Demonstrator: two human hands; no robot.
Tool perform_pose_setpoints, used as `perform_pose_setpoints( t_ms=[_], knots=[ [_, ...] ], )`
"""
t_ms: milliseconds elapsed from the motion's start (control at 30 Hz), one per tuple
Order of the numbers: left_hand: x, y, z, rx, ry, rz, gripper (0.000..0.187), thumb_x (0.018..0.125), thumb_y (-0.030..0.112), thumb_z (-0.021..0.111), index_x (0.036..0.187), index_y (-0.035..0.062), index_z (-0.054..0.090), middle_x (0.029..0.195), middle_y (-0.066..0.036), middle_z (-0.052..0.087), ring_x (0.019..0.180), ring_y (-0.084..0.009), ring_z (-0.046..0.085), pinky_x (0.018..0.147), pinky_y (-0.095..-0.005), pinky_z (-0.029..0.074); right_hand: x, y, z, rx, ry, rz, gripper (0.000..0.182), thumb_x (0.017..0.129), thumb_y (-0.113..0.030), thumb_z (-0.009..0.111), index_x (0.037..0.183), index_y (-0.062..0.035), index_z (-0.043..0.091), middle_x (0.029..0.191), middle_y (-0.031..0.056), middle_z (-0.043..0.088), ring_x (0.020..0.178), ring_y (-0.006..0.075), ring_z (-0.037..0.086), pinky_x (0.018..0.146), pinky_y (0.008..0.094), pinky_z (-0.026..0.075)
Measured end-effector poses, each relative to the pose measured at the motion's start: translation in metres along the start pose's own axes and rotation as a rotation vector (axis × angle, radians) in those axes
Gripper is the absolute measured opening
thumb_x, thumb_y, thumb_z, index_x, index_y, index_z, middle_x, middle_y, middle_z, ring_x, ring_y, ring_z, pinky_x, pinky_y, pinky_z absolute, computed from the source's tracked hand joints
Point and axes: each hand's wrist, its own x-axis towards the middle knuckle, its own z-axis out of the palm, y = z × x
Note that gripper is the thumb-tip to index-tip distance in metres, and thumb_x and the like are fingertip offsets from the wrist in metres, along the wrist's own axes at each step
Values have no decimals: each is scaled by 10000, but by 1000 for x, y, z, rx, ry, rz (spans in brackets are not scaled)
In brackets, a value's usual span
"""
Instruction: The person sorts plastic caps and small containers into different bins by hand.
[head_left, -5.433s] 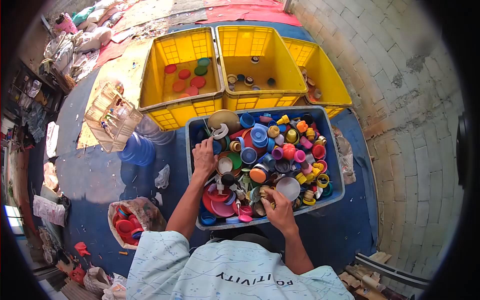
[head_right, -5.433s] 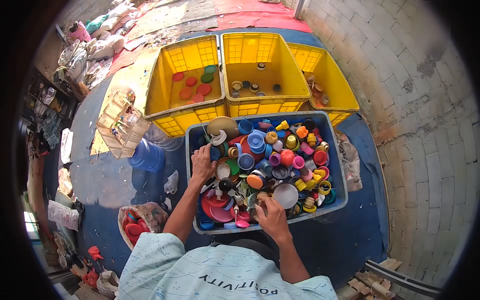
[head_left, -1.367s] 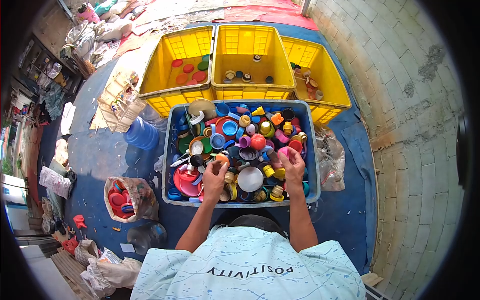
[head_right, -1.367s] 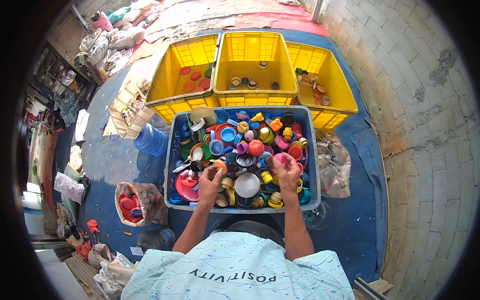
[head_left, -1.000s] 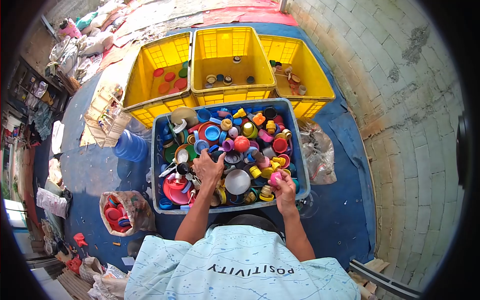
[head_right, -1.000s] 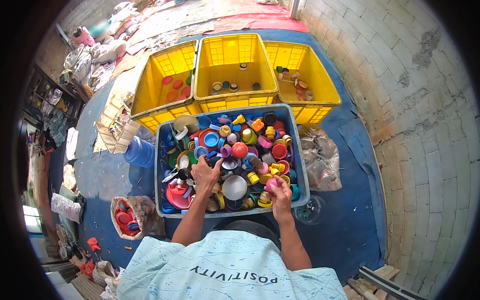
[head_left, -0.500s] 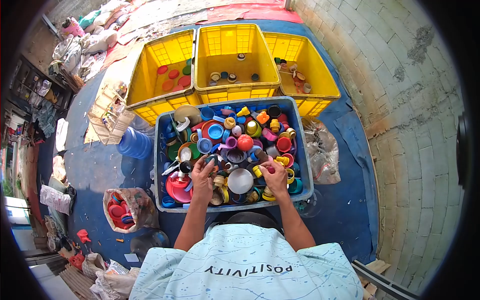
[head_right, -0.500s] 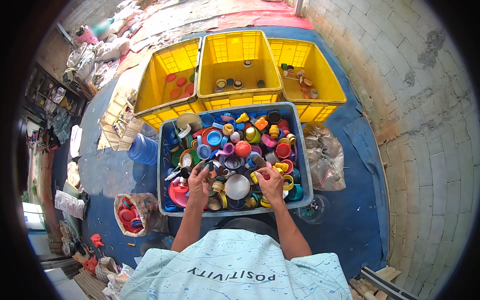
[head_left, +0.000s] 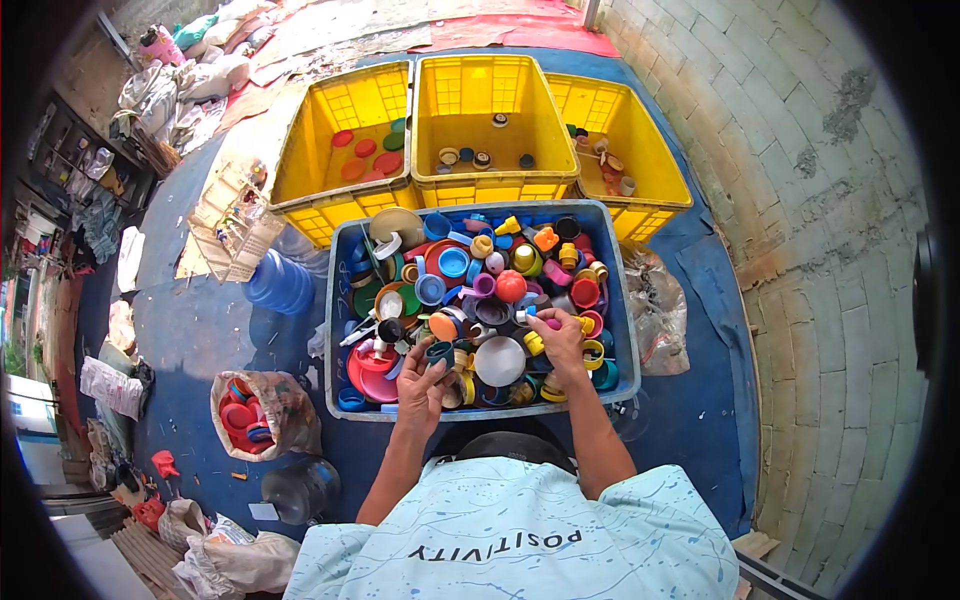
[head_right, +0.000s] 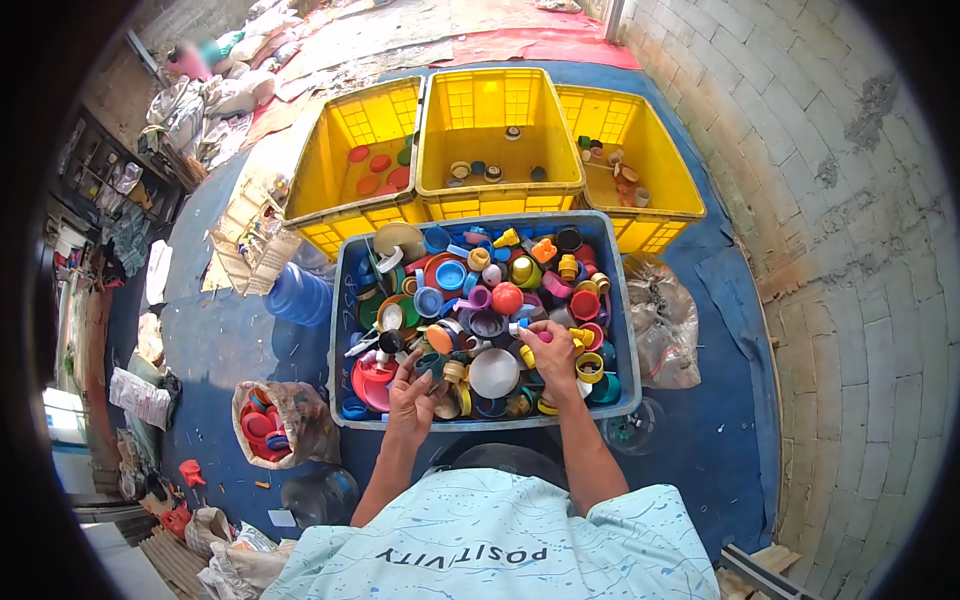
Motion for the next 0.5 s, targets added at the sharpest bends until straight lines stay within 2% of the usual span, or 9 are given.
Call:
perform_pose_setpoints(
  t_ms=[33,67,200,267,367,400,500],
  knots=[
    [-3,1,0,6,-16,-5,496,853,40,654,1311,67,466,1124,-70,591,1000,-180,611,855,-359,516,-1,0,-5,264,-98,119,275,803,-261,748,899,-19,659,822,34,635,667,81,555,578,223,433],
    [-5,2,-1,13,-37,-12,487,853,33,651,1305,49,472,1117,-82,597,1004,-190,615,872,-367,519,-7,-4,-12,453,-133,163,231,825,-220,734,937,-47,631,790,-3,630,646,52,556,569,192,437],
    [-6,-2,-2,-32,-175,-59,495,810,4,694,1267,-11,504,1101,-86,597,1005,-185,612,872,-342,529,-42,-24,-48,940,-114,191,155,875,-158,678,961,-93,566,833,18,646,720,100,639,611,244,515],
    [-5,-6,4,-59,-226,-102,485,807,-2,692,1256,-25,510,1087,-100,604,990,-198,622,901,-346,523,-61,-23,-72,1034,-22,190,170,885,-159,665,993,-97,550,893,46,641,749,154,657,626,272,530],
    [4,-20,5,-56,-310,-130,430,863,-3,623,1270,-39,489,1155,-147,589,1029,-235,624,933,-350,520,-91,-17,-109,1088,148,167,220,893,-155,646,1070,-123,519,936,28,624,761,159,648,626,284,533],
    [5,-22,9,-64,-327,-139,426,865,-6,618,1268,-48,485,1163,-155,583,1040,-250,622,950,-354,515,-102,-18,-120,1068,191,173,182,907,-195,622,1053,-112,553,934,44,611,767,172,617,642,323,525],
    [5,-28,27,-61,-362,-162,430,868,-4,618,1269,-55,471,1167,-165,578,1065,-265,614,976,-365,503,-127,-12,-143,1147,285,229,224,908,-240,608,1063,-86,561,917,56,610,747,169,590,636,324,484]
  ],
)
